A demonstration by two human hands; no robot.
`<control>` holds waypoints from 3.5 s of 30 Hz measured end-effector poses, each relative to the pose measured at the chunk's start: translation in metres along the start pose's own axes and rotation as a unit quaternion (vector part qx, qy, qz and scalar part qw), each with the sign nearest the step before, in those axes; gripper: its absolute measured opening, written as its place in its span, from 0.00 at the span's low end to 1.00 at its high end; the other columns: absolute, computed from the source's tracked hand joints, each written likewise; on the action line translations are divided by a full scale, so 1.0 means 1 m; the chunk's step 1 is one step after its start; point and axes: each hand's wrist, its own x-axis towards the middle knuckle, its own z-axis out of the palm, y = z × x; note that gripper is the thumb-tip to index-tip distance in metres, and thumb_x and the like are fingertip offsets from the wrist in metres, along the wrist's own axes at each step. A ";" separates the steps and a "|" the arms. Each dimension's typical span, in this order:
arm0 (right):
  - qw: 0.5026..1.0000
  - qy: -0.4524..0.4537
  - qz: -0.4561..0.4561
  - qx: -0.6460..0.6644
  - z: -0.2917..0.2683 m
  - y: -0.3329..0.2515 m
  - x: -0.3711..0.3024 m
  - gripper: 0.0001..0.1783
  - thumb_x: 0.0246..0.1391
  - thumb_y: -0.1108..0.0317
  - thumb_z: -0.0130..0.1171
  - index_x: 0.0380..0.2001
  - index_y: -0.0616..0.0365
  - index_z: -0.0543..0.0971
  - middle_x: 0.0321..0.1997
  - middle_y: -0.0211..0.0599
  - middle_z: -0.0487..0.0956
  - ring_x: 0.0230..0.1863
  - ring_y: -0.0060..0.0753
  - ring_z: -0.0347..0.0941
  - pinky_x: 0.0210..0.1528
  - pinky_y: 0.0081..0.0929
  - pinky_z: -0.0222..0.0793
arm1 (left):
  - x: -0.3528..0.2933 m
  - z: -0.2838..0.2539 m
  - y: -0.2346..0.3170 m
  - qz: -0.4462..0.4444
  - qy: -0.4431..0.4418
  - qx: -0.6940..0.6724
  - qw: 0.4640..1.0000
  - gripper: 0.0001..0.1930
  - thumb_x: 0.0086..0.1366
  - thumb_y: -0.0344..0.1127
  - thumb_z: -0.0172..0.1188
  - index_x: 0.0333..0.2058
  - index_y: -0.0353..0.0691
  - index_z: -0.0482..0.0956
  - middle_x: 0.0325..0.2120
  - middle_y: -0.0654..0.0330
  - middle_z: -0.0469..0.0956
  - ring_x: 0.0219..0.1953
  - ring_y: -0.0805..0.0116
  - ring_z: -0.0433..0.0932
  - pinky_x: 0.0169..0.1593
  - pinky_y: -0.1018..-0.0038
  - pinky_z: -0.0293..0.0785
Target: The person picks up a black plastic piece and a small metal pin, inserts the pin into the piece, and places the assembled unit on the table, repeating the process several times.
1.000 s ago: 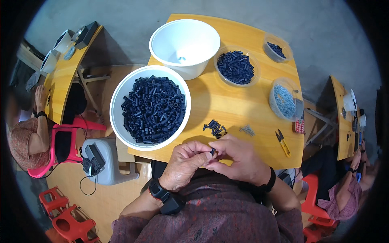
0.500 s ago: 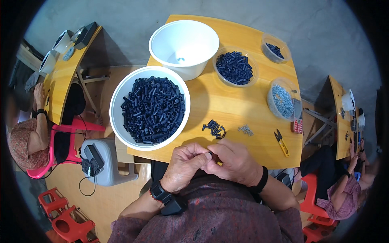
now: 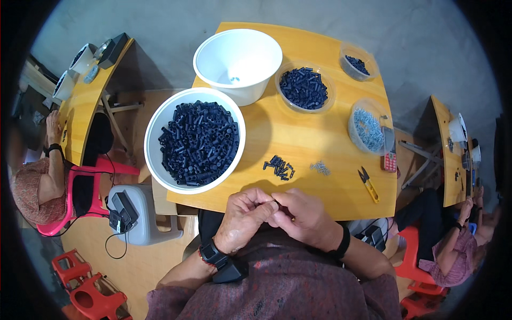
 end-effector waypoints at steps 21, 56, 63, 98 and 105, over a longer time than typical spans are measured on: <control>0.996 -0.020 0.089 -0.016 -0.023 0.046 0.068 0.05 0.51 0.75 0.64 0.32 0.66 0.83 0.28 0.44 0.76 0.30 0.44 0.75 0.35 0.34 0.71 | -0.078 -0.071 0.025 0.089 0.252 0.156 0.951 0.05 0.61 0.25 0.63 0.31 0.37 0.75 0.22 0.67 0.76 0.23 0.80 0.75 0.27 0.83 0.70; 0.993 -0.011 0.102 0.053 -0.037 0.053 0.069 0.05 0.54 0.74 0.61 0.30 0.63 0.76 0.30 0.45 0.78 0.33 0.47 0.76 0.37 0.36 0.72 | -0.029 -0.019 0.038 0.271 -0.026 0.557 0.785 0.38 0.55 0.29 0.67 0.64 0.31 0.62 0.62 0.38 0.62 0.63 0.41 0.64 0.65 0.57 0.61; 0.966 0.039 0.218 0.134 -0.059 0.043 0.039 0.05 0.55 0.74 0.62 0.31 0.64 0.77 0.29 0.39 0.80 0.29 0.29 0.77 0.34 0.26 0.73 | 0.021 0.015 0.031 0.246 0.000 0.620 0.745 0.47 0.57 0.36 0.68 0.67 0.22 0.49 0.65 0.30 0.54 0.70 0.35 0.52 0.71 0.49 0.48; 0.964 0.060 0.187 0.180 -0.046 0.045 0.001 0.04 0.57 0.78 0.60 0.36 0.64 0.75 0.32 0.37 0.77 0.32 0.25 0.77 0.36 0.23 0.74 | 0.011 0.010 0.019 0.195 -0.042 0.630 0.750 0.45 0.61 0.29 0.62 0.68 0.22 0.42 0.67 0.34 0.53 0.71 0.38 0.51 0.72 0.48 0.44; 0.956 0.066 0.197 0.205 -0.038 0.046 -0.004 0.05 0.56 0.79 0.60 0.36 0.63 0.76 0.33 0.36 0.77 0.33 0.25 0.76 0.36 0.24 0.74 | 0.009 0.006 0.015 0.271 0.043 0.519 0.810 0.33 0.60 0.27 0.63 0.63 0.30 0.63 0.57 0.43 0.71 0.60 0.43 0.70 0.65 0.55 0.60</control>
